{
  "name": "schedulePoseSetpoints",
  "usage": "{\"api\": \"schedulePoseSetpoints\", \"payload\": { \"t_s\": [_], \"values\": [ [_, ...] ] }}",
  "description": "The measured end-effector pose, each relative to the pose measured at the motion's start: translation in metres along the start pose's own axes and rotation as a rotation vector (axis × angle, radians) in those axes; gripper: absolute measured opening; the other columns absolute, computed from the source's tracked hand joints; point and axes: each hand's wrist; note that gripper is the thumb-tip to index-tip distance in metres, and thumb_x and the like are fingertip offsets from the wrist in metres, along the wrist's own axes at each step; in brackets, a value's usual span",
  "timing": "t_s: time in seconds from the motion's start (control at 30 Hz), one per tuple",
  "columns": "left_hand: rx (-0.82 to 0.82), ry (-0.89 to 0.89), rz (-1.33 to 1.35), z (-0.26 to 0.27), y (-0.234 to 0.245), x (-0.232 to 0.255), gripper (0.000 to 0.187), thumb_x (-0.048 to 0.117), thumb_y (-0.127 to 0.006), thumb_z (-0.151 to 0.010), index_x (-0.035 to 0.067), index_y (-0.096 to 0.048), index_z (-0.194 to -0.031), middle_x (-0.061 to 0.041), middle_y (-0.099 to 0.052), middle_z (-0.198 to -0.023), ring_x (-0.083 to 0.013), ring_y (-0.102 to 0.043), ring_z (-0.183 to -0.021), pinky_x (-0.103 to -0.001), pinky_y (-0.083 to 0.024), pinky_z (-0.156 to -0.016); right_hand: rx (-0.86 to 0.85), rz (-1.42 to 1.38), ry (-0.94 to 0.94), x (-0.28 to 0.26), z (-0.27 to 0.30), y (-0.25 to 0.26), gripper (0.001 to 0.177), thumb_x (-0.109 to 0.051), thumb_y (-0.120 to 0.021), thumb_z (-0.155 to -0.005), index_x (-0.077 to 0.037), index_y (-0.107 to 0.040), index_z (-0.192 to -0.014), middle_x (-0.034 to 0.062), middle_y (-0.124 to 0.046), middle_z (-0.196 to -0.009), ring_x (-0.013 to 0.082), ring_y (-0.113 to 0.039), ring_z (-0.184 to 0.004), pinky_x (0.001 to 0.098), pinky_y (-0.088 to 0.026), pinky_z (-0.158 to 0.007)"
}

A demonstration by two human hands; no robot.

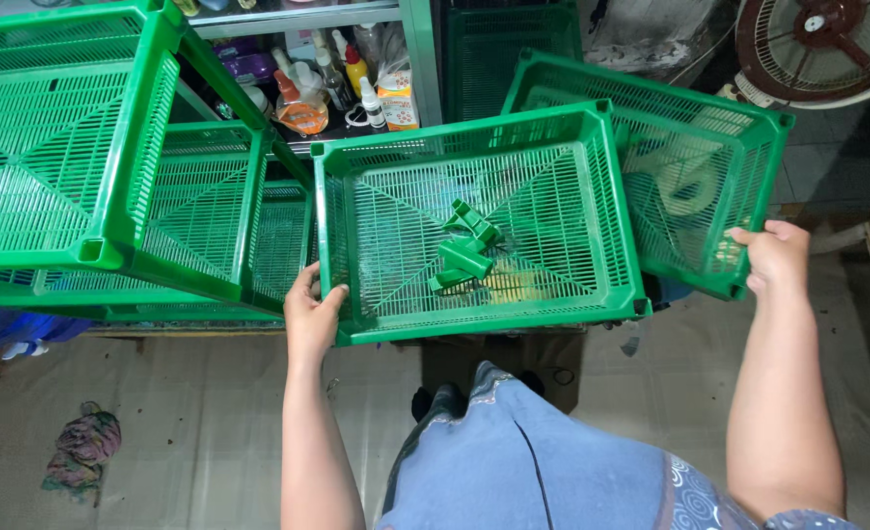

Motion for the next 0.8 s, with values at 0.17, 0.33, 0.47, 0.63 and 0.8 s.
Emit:
{"api": "schedulePoseSetpoints", "payload": {
  "t_s": [0.17,0.33,0.47,0.63,0.8],
  "values": [
    [0.080,0.036,-0.122,0.014,-0.001,-0.006,0.044,-0.001,-0.066,-0.086,-0.004,-0.059,-0.129,-0.012,-0.078,-0.104,-0.0098,-0.072,-0.087,-0.024,-0.056,-0.076,-0.017,-0.054,-0.083,0.005,-0.002,-0.046,0.016,0.002,-0.080,-0.088,-0.001,-0.066,-0.096,0.0076,-0.065,-0.082,0.0155,-0.047,-0.055,0.0354,-0.028,-0.042],
    [0.175,0.111,-0.184,0.030,-0.007,-0.017,0.042,0.003,-0.069,-0.084,-0.003,-0.060,-0.125,-0.011,-0.078,-0.097,-0.0107,-0.070,-0.074,-0.026,-0.054,-0.067,0.057,-0.263,-0.014,0.001,-0.018,-0.090,0.013,0.011,-0.074,-0.080,0.002,-0.065,-0.082,0.0073,-0.071,-0.081,0.0124,-0.068,-0.060,0.0264,-0.049,-0.047],
    [0.210,0.120,-0.208,0.042,-0.009,-0.026,0.042,0.004,-0.071,-0.084,-0.004,-0.060,-0.124,-0.012,-0.078,-0.094,-0.0121,-0.069,-0.072,-0.026,-0.053,-0.066,0.063,-0.153,-0.024,-0.009,-0.031,-0.087,0.016,0.008,-0.077,-0.085,0.000,-0.063,-0.083,0.0092,-0.069,-0.084,0.0144,-0.061,-0.061,0.0306,-0.035,-0.046],
    [0.213,0.099,-0.166,0.051,-0.008,-0.030,0.042,0.004,-0.070,-0.084,-0.005,-0.059,-0.124,-0.012,-0.078,-0.094,-0.0104,-0.071,-0.075,-0.025,-0.055,-0.067,-0.007,-0.202,-0.020,-0.019,-0.048,-0.084,0.012,0.010,-0.073,-0.083,0.002,-0.064,-0.082,0.0136,-0.074,-0.089,0.0191,-0.073,-0.071,0.0306,-0.057,-0.055],
    [0.244,0.151,-0.152,0.060,-0.009,-0.030,0.044,0.003,-0.070,-0.085,-0.006,-0.058,-0.127,-0.013,-0.077,-0.094,-0.0127,-0.070,-0.074,-0.026,-0.054,-0.066,-0.006,-0.180,-0.028,-0.021,-0.064,-0.084,0.014,0.012,-0.074,-0.082,0.004,-0.063,-0.086,0.0152,-0.073,-0.092,0.0210,-0.072,-0.073,0.0332,-0.052,-0.055]
  ]
}}
Point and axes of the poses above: each hand's wrist, its own z-axis away from the middle knuckle, its own y-axis out of the back of the hand, x = y × z
